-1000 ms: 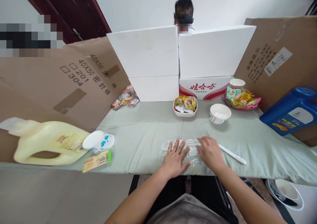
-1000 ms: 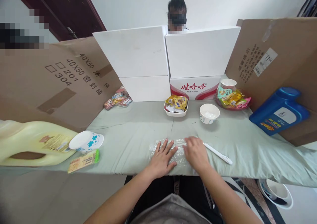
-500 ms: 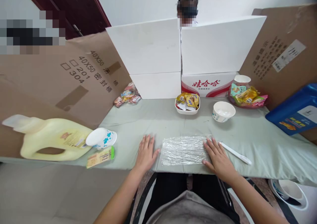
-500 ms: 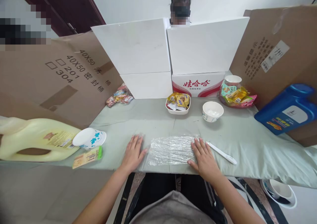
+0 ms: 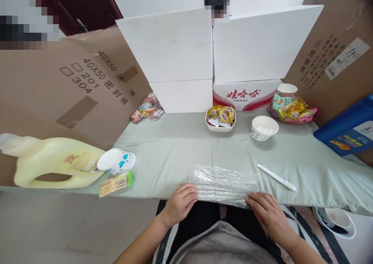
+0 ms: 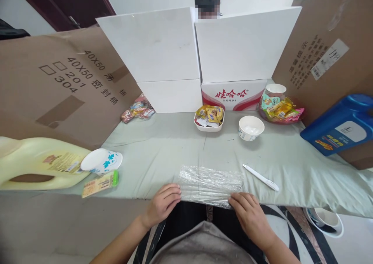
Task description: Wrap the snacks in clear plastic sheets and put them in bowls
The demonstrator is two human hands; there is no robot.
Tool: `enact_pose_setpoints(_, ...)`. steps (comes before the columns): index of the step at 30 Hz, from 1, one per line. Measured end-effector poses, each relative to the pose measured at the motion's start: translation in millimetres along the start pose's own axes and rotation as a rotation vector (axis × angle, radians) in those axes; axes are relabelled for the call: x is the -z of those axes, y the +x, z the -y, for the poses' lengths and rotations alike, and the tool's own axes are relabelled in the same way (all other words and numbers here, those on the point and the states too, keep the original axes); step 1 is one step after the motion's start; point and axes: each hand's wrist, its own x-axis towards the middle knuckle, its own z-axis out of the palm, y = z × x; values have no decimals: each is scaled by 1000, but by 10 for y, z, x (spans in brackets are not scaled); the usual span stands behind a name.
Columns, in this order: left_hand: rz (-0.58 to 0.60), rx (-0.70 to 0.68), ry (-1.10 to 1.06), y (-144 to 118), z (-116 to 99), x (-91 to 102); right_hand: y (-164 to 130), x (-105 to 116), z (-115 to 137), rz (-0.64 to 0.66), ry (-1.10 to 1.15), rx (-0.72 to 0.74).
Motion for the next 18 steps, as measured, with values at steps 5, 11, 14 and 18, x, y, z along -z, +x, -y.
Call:
enact_pose_setpoints(5, -20, 140, -33, 104, 7, 81, 174, 105, -17, -60, 179, -111)
enact_pose_setpoints(11, -76, 300, 161, 430, 192, -51, 447, 37, -186, -45, 320, -496)
enact_pose_setpoints(14, -81, 333, 261, 592, 264, -178, 548, -72, -217, -47, 205, -606)
enact_pose_setpoints(18, -44, 399, 384, 686, 286, -300, 605, -163, -171, -82, -18, -608)
